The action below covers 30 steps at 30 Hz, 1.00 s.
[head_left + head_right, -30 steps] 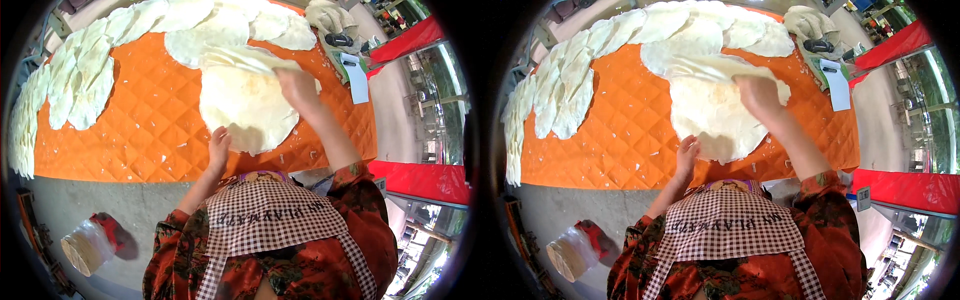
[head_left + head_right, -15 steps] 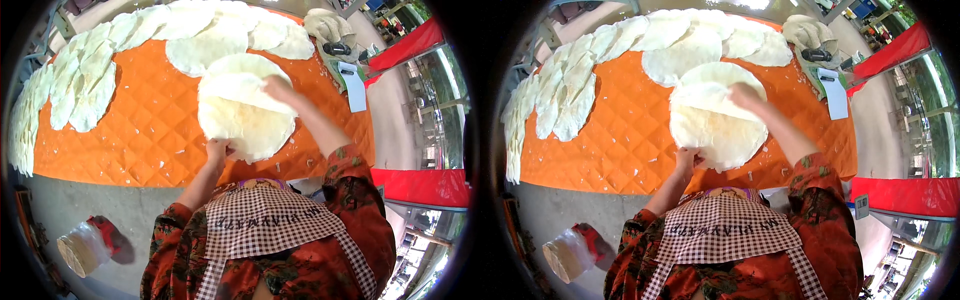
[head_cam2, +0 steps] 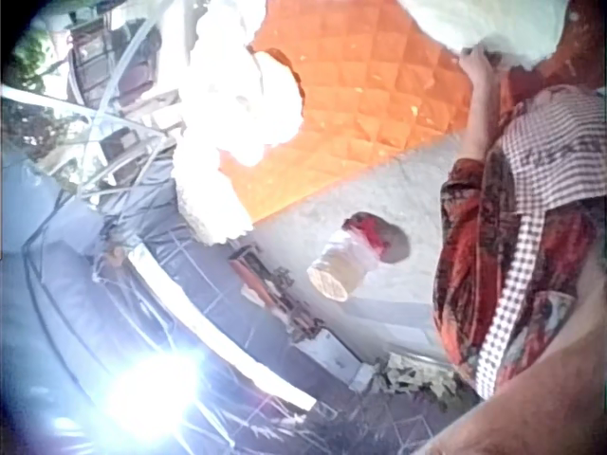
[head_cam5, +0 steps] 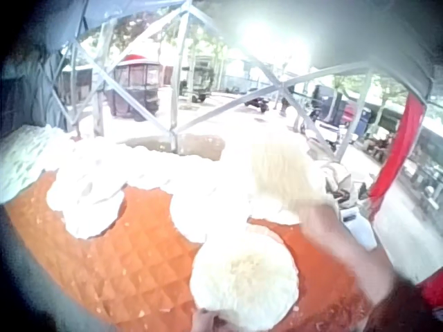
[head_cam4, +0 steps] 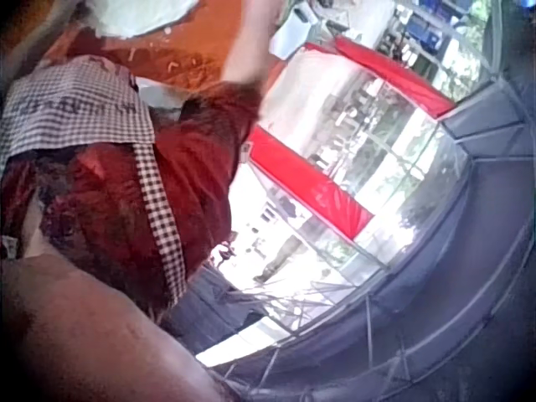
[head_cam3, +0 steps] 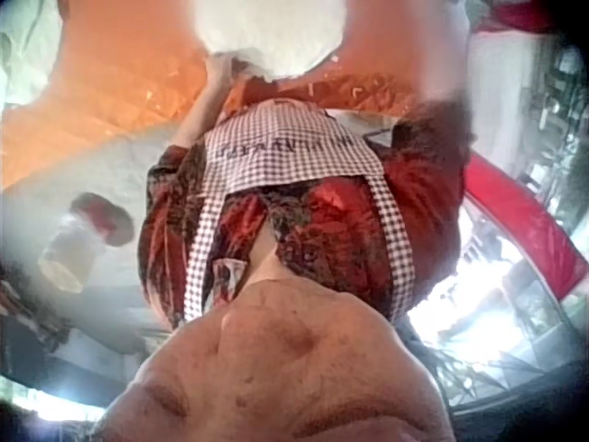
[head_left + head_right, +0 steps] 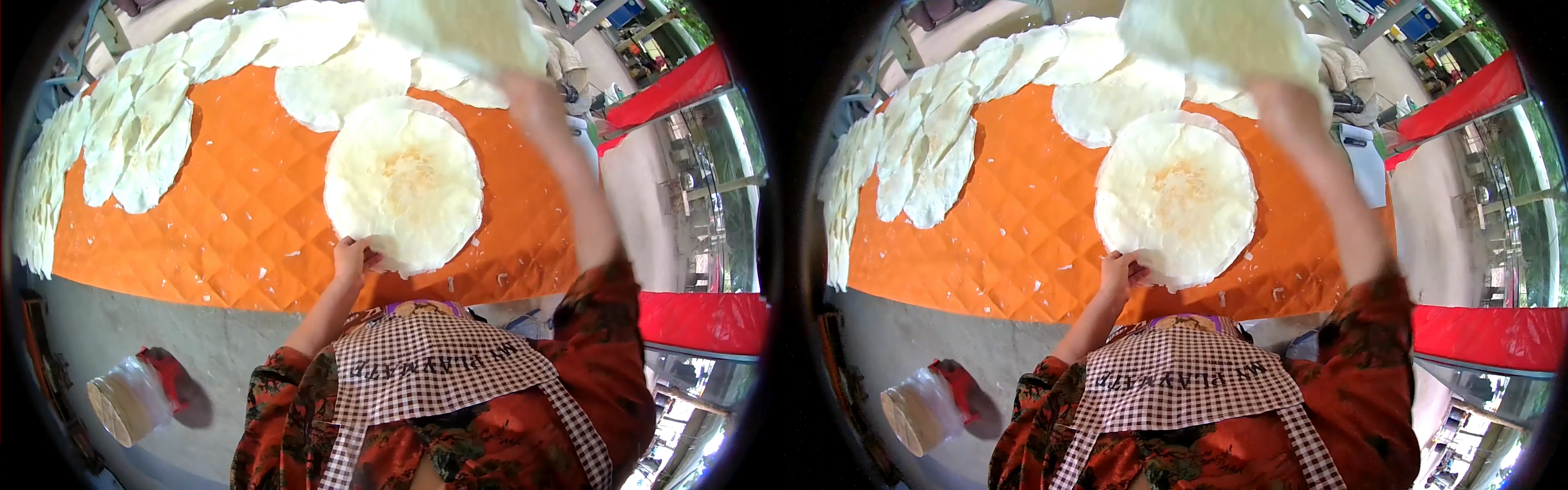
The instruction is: The person picks up thin, circular dough sheets from a stack and places them individually onto a table covered with an orange cloth. They smooth out each sheet by hand as they arrange them in an overlapping pattern across the table surface.
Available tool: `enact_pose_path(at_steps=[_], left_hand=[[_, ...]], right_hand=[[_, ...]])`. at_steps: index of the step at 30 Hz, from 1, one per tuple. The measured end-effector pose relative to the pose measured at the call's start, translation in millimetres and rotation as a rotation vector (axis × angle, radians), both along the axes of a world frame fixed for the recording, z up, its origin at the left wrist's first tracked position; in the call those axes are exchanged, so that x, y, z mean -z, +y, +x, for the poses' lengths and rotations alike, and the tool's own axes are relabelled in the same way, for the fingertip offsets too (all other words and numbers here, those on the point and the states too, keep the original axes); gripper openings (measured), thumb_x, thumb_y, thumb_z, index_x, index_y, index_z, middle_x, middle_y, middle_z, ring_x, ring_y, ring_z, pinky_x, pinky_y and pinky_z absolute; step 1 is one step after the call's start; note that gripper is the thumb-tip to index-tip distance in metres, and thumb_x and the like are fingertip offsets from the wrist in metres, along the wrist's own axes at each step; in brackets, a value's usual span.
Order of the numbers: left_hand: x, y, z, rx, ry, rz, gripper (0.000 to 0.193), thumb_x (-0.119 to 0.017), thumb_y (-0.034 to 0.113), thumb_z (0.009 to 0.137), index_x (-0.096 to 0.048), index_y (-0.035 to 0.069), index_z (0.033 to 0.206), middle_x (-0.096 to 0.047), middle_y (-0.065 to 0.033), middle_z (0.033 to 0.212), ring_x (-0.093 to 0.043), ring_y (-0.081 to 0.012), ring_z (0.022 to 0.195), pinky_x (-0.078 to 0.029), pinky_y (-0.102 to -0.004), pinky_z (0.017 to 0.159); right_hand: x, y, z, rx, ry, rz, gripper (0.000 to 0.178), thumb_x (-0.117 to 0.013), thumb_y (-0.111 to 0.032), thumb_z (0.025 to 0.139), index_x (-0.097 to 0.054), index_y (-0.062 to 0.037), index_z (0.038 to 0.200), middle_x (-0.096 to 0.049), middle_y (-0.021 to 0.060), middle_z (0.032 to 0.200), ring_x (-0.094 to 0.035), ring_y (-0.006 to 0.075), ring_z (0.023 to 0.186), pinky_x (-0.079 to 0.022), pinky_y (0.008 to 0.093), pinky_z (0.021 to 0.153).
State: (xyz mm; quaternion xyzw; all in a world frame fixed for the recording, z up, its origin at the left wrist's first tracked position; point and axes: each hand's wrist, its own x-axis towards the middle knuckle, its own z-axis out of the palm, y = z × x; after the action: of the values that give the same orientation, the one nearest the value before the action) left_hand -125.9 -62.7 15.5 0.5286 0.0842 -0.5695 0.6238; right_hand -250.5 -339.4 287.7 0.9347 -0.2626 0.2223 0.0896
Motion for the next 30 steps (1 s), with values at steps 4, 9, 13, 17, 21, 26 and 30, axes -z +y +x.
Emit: enact_pose_path(at_steps=[4, 9, 13, 17, 21, 26, 30], left_hand=[[3.4, 0.9, 1.0, 0.105, 0.023, -0.042, 0.022, -0.051, 0.007, 0.088, -0.052, -0.001, 0.109, -0.064, -0.0123, 0.094, -0.063, -0.0229, 0.076, -0.056, -0.0336, 0.069], [-0.2, 6.6, 5.8, 0.128, 0.050, -0.043, 0.024, -0.048, 0.004, 0.089, -0.050, -0.002, 0.112, -0.062, -0.0144, 0.099, -0.063, -0.0249, 0.080, -0.057, -0.0365, 0.073], [0.9, 3.1, 5.1, 0.151, 0.082, -0.087, 0.026, -0.047, 0.004, 0.090, -0.048, -0.002, 0.114, -0.061, -0.0157, 0.102, -0.063, -0.0264, 0.083, -0.057, -0.0380, 0.075], [3.3, -1.7, 5.1, 0.088, 0.172, -0.183, 0.029, -0.043, 0.004, 0.091, -0.046, -0.001, 0.119, -0.060, -0.0173, 0.104, -0.063, -0.0282, 0.086, -0.056, -0.0405, 0.079], [-6.1, -0.6, 3.3, 0.101, 0.191, -0.211, 0.031, -0.039, 0.005, 0.092, -0.042, -0.001, 0.123, -0.058, -0.0186, 0.111, -0.062, -0.0299, 0.092, -0.055, -0.0422, 0.080], [-11.6, 0.7, 3.0, 0.046, 0.250, -0.213, 0.027, -0.039, 0.003, 0.093, -0.043, 0.000, 0.119, -0.058, -0.0173, 0.106, -0.062, -0.0291, 0.090, -0.055, -0.0402, 0.078], [-14.8, 0.6, 2.1, 0.053, 0.303, -0.345, 0.026, -0.041, 0.005, 0.093, -0.044, 0.001, 0.118, -0.058, -0.0167, 0.109, -0.061, -0.0293, 0.096, -0.053, -0.0416, 0.083]], right_hand=[[156.2, 97.8, -28.1, -0.126, -0.093, 0.224, 0.028, -0.052, -0.003, 0.082, -0.068, -0.0074, 0.103, -0.068, 0.0143, 0.101, -0.065, 0.0293, 0.094, -0.052, 0.0382, 0.082], [229.0, 144.1, -26.8, -0.170, -0.028, 0.293, 0.009, -0.051, -0.008, 0.075, -0.057, -0.0057, 0.082, -0.059, 0.0095, 0.072, -0.060, 0.0277, 0.070, -0.049, 0.0388, 0.061], [220.5, 149.4, -36.2, -0.104, -0.034, 0.249, 0.011, -0.053, -0.007, 0.073, -0.057, -0.0051, 0.083, -0.059, 0.0086, 0.077, -0.060, 0.0263, 0.075, -0.049, 0.0381, 0.064], [229.6, 158.3, -45.1, -0.220, 0.040, 0.251, 0.016, -0.056, -0.009, 0.078, -0.058, -0.0033, 0.093, -0.060, 0.0082, 0.092, -0.058, 0.0253, 0.090, -0.049, 0.0357, 0.073], [228.5, 161.6, -55.7, -0.192, 0.122, 0.291, 0.029, -0.056, -0.007, 0.079, -0.058, -0.0002, 0.108, -0.061, 0.0111, 0.109, -0.057, 0.0286, 0.101, -0.049, 0.0352, 0.082], [216.5, 175.9, -52.3, -0.193, 0.157, 0.281, 0.043, -0.060, -0.013, 0.078, -0.054, 0.0005, 0.119, -0.059, 0.0151, 0.114, -0.055, 0.0319, 0.108, -0.047, 0.0358, 0.087], [234.8, 163.9, -49.6, -0.114, -0.031, 0.304, 0.040, -0.060, -0.016, 0.078, -0.058, -0.0035, 0.116, -0.062, 0.0161, 0.108, -0.059, 0.0337, 0.100, -0.049, 0.0399, 0.080]])
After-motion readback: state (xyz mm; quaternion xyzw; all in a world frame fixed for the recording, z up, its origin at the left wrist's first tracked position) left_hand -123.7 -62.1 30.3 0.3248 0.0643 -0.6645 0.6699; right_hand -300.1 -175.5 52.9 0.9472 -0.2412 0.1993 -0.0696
